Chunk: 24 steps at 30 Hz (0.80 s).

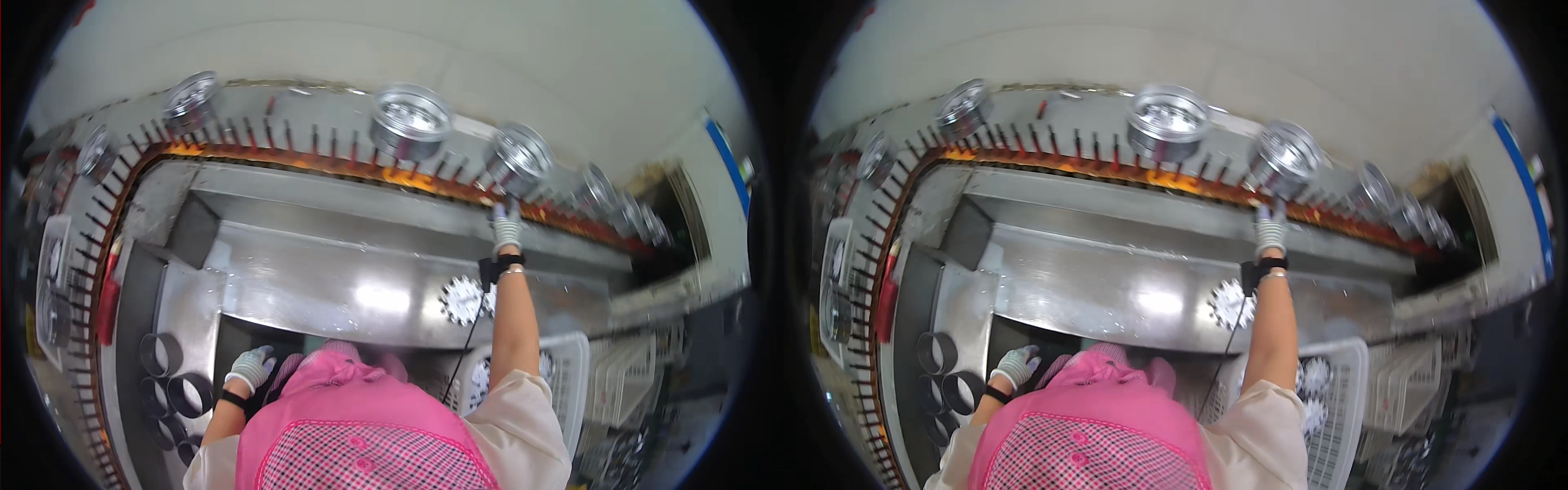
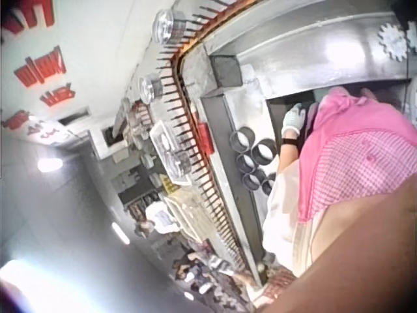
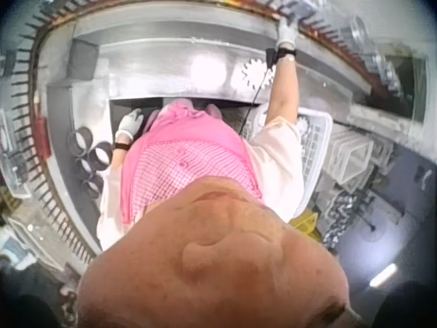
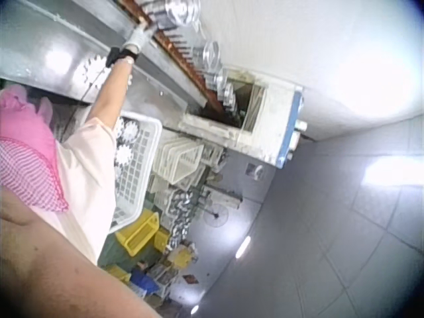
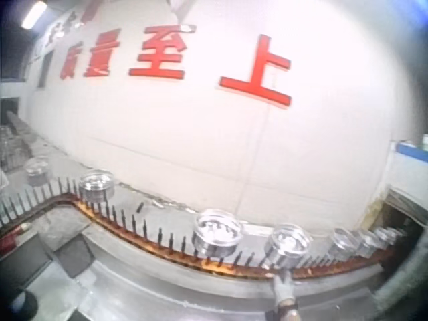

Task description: Picking up round metal components from a rotating conveyor rack and placing them into plastic baskets for sorting.

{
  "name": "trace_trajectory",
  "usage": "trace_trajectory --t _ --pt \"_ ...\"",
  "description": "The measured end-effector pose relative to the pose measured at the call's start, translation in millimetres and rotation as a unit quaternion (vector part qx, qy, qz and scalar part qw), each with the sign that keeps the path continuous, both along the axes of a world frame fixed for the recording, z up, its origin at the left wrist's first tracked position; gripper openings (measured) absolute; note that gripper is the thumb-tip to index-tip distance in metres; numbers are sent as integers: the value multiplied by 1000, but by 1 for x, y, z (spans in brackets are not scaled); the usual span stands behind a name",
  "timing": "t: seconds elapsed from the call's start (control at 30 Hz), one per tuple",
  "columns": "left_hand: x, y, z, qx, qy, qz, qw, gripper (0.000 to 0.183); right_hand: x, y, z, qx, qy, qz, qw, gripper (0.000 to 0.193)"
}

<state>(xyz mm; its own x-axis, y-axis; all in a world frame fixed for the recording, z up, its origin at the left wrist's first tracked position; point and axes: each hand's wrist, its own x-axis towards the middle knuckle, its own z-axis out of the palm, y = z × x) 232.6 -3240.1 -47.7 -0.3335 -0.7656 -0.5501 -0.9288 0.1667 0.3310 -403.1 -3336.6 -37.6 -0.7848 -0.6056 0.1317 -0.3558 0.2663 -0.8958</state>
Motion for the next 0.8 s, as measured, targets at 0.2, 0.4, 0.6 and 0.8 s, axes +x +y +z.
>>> trace_trajectory --t 0.2,0.4,0.6,0.8 --pt "44 22 32 61 -86 153 983 36 -45 -86 -8 138 -36 -97 985 44" --pt "31 19 25 71 -53 137 987 36 11 -76 31 61 88 -10 994 39" --pt "-20 -87 -16 16 7 -114 993 38 -339 159 144 103 207 -157 960 33" --pt "-132 -106 -54 28 103 -207 973 31 -159 378 107 270 279 -274 880 31"
